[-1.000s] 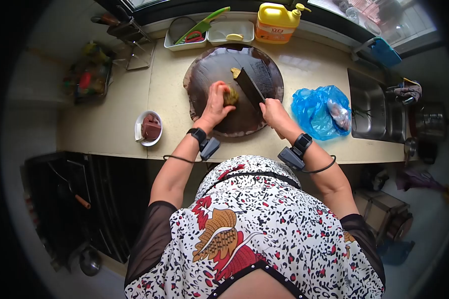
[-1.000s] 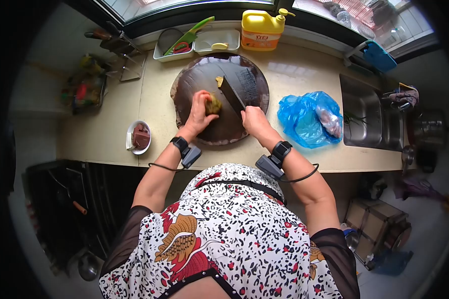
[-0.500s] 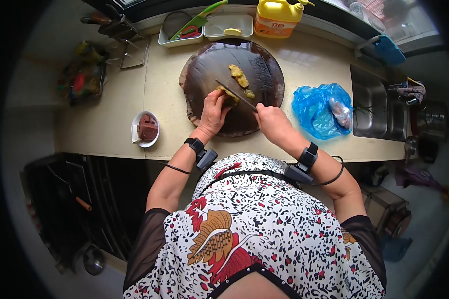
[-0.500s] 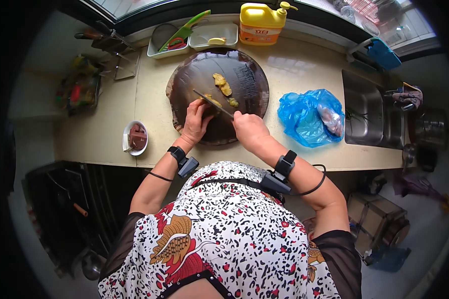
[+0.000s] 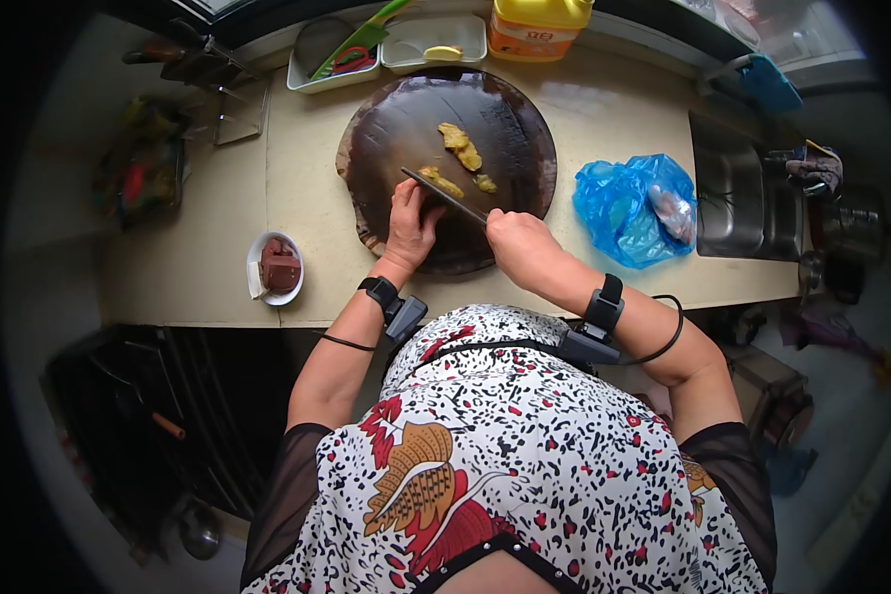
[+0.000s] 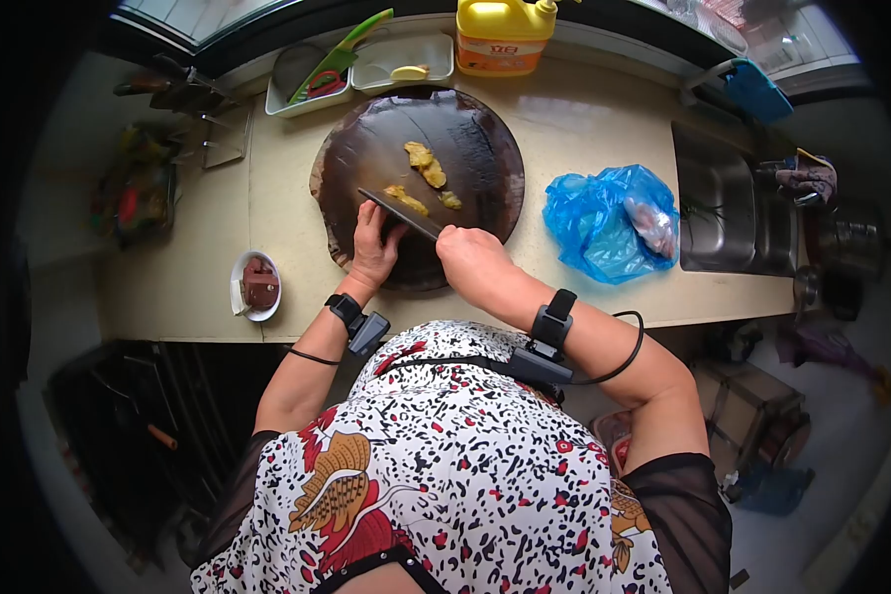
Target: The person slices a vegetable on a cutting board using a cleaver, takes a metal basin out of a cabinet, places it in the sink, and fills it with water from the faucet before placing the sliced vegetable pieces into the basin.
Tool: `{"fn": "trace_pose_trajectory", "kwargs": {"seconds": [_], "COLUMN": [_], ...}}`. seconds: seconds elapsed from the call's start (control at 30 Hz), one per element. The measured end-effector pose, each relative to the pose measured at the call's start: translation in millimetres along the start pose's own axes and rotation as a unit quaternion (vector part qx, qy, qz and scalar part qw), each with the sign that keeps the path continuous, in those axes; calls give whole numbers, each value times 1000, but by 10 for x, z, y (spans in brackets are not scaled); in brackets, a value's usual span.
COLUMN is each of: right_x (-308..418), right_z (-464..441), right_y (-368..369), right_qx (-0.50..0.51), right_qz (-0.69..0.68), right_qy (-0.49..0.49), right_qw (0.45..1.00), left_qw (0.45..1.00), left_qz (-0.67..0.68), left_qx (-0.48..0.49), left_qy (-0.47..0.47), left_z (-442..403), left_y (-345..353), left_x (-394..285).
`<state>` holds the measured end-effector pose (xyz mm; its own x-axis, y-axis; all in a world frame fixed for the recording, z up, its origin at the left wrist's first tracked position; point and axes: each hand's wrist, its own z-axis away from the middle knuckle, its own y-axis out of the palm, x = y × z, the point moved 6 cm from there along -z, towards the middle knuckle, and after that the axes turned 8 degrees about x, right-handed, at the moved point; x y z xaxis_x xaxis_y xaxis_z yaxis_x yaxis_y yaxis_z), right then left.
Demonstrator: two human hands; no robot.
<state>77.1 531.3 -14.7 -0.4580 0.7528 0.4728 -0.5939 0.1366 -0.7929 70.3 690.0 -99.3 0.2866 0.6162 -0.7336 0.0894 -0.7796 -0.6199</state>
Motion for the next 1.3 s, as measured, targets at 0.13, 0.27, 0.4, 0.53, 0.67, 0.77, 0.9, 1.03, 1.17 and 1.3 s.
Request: {"fn": "trace_pose_trajectory", "kwargs": {"seconds": [0.13, 0.27, 0.4, 0.53, 0.67, 0.77, 0.9, 1.03, 1.17, 1.3], "right_x": [58, 141, 169, 66, 109, 109, -19, -181, -121, -413], "right_z": [-195, -526, -643, -382, -418, -714, -464, -201, -399, -519], "right_y": [-38, -20, -31, 15, 4, 158, 179, 247, 221, 286], "right_qx": [-23, -74, -72, -16, -25, -113, -29, 3, -44, -46], "right_qz": [1, -14, -4, 20, 15, 3, 21, 22, -13, -91], "right_qy": [-52, -103, -105, -46, -67, -126, -41, 21, -18, 16], "right_qw": [998, 992, 992, 999, 997, 986, 999, 1000, 999, 995], "left_qw": [1000, 1000, 1000, 1000, 1000, 999, 1000, 999, 999, 1000], "left_qz": [25, 20, 11, 10, 8, -2, -2, 18, -4, -4], "left_qx": [12, 19, 22, 7, 13, 28, 16, 1, 17, 15], "left_qy": [-4, -10, -12, -10, -21, -22, -17, -28, -42, -20], "left_z": [-11, -14, -30, -29, -13, -38, -68, -37, -15, -9], "left_y": [-10, -13, -18, 1, 18, -4, -17, 2, 44, -17], "left_x": [19, 58, 35, 38, 24, 9, -11, -17, 10, 10]}}
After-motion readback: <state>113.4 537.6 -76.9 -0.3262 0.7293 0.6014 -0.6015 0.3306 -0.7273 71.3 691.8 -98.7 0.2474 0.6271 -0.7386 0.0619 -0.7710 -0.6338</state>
